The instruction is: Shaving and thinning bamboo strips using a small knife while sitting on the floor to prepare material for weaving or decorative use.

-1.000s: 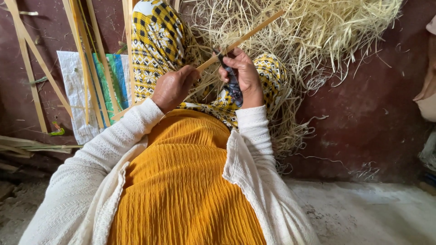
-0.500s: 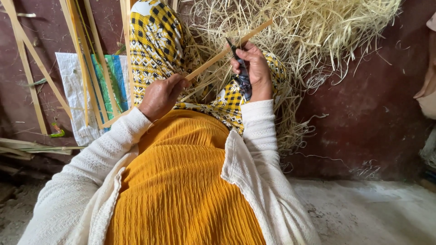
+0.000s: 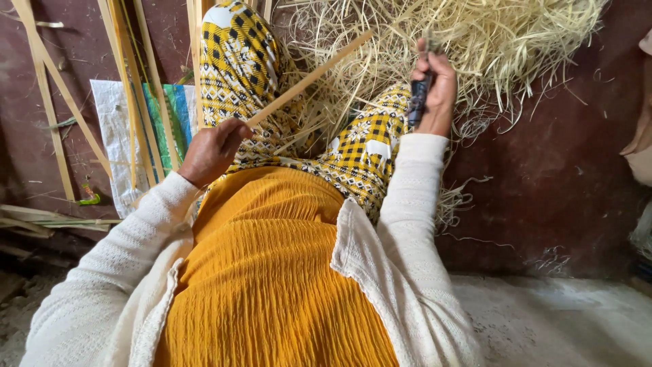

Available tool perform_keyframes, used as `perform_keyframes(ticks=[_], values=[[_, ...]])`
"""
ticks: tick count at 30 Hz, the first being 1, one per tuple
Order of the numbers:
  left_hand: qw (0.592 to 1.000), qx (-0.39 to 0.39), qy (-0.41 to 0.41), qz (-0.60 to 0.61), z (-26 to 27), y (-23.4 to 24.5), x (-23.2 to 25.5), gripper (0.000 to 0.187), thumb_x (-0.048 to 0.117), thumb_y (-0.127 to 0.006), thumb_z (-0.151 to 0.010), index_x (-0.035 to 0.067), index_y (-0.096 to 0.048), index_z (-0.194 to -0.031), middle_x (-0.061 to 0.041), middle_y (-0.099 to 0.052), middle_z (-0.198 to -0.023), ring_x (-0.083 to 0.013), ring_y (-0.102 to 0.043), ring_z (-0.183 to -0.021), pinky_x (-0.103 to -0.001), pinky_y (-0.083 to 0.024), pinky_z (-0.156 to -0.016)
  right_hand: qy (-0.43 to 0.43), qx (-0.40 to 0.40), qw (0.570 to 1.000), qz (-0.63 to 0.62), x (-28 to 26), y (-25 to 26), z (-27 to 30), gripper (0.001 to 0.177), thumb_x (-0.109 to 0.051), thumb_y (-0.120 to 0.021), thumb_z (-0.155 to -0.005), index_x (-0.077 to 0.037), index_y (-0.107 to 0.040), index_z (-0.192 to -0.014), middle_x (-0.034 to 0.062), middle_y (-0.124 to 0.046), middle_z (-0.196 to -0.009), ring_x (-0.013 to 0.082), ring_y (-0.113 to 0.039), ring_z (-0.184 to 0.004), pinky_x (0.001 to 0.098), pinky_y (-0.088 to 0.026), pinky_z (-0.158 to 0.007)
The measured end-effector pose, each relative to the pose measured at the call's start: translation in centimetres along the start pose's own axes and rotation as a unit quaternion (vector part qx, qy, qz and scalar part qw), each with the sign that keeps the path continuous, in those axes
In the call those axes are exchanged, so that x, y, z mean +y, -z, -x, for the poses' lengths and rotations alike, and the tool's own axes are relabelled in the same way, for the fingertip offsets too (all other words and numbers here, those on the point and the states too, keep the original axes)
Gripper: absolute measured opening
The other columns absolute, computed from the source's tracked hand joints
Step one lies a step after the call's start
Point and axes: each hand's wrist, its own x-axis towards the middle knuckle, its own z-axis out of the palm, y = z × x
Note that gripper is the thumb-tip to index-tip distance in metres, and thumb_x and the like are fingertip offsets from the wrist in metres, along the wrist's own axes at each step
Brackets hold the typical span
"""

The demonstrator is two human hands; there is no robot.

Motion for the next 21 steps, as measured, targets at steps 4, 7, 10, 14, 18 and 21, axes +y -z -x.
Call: perform_keyframes(ticks=[4,7,10,14,18,21], values=[[0.998,-0.015,0.037,0.051,-2.0,-0.9,0.4,0.022,0.013,-0.049,-0.106,0.001,-0.066,-0.099,-0.008,-0.065,-0.072,-0.0107,-0.043,-0.042,-0.025,-0.037,-0.038,-0.016,0.004,0.999,0.045,0.9,-4.1,2.2,0.052,-0.001,-0.054,-0.098,-0.007,-0.039,-0.148,0.0135,-0.066,-0.122,0.0090,-0.061,-0.063,0.0199,-0.051,-0.051],[0.997,-0.020,0.027,0.064,-4.9,-2.9,0.5,0.024,0.015,-0.047,-0.106,0.000,-0.066,-0.103,-0.011,-0.069,-0.086,-0.0153,-0.054,-0.054,-0.028,-0.047,-0.051,-0.066,-0.023,0.995,0.071,4.0,-8.8,3.8,0.060,0.000,-0.054,-0.098,-0.012,-0.036,-0.154,0.0153,-0.063,-0.126,0.0092,-0.059,-0.060,0.0192,-0.050,-0.048],[0.998,-0.023,0.019,0.064,-6.9,-5.0,0.9,0.026,0.018,-0.046,-0.105,0.000,-0.065,-0.105,-0.013,-0.072,-0.094,-0.0183,-0.063,-0.060,-0.030,-0.056,-0.057,-0.111,-0.049,0.991,0.064,7.5,-11.1,5.3,0.054,0.000,-0.056,-0.097,-0.011,-0.042,-0.148,0.0165,-0.062,-0.126,0.0115,-0.059,-0.061,0.0212,-0.049,-0.048],[0.998,-0.024,0.027,0.055,-9.1,-5.8,2.9,0.028,0.019,-0.044,-0.106,0.003,-0.065,-0.100,-0.009,-0.070,-0.079,-0.0152,-0.056,-0.048,-0.028,-0.051,-0.046,-0.164,-0.080,0.983,0.011,11.1,-10.4,5.3,0.054,0.003,-0.064,-0.090,-0.009,-0.038,-0.135,0.0156,-0.060,-0.115,0.0194,-0.063,-0.064,0.0262,-0.052,-0.049],[0.998,-0.018,0.031,0.058,-9.6,-6.3,3.8,0.026,0.019,-0.045,-0.105,0.003,-0.063,-0.097,-0.011,-0.069,-0.078,-0.0186,-0.061,-0.051,-0.031,-0.055,-0.050,-0.159,-0.083,0.984,0.019,12.2,-11.7,5.5,0.050,0.006,-0.064,-0.089,-0.013,-0.045,-0.131,0.0125,-0.054,-0.113,0.0207,-0.064,-0.063,0.0257,-0.051,-0.047],[0.991,0.015,0.055,0.118,-9.2,-6.7,4.0,0.024,0.023,-0.043,-0.108,0.006,-0.059,-0.107,-0.020,-0.070,-0.089,-0.0463,-0.066,-0.081,-0.059,-0.052,-0.069,-0.142,-0.086,0.974,0.157,12.9,-11.6,5.2,0.034,-0.002,-0.056,-0.095,-0.005,-0.041,-0.126,0.0193,-0.061,-0.103,0.0233,-0.069,-0.061,0.0308,-0.058,-0.046]])
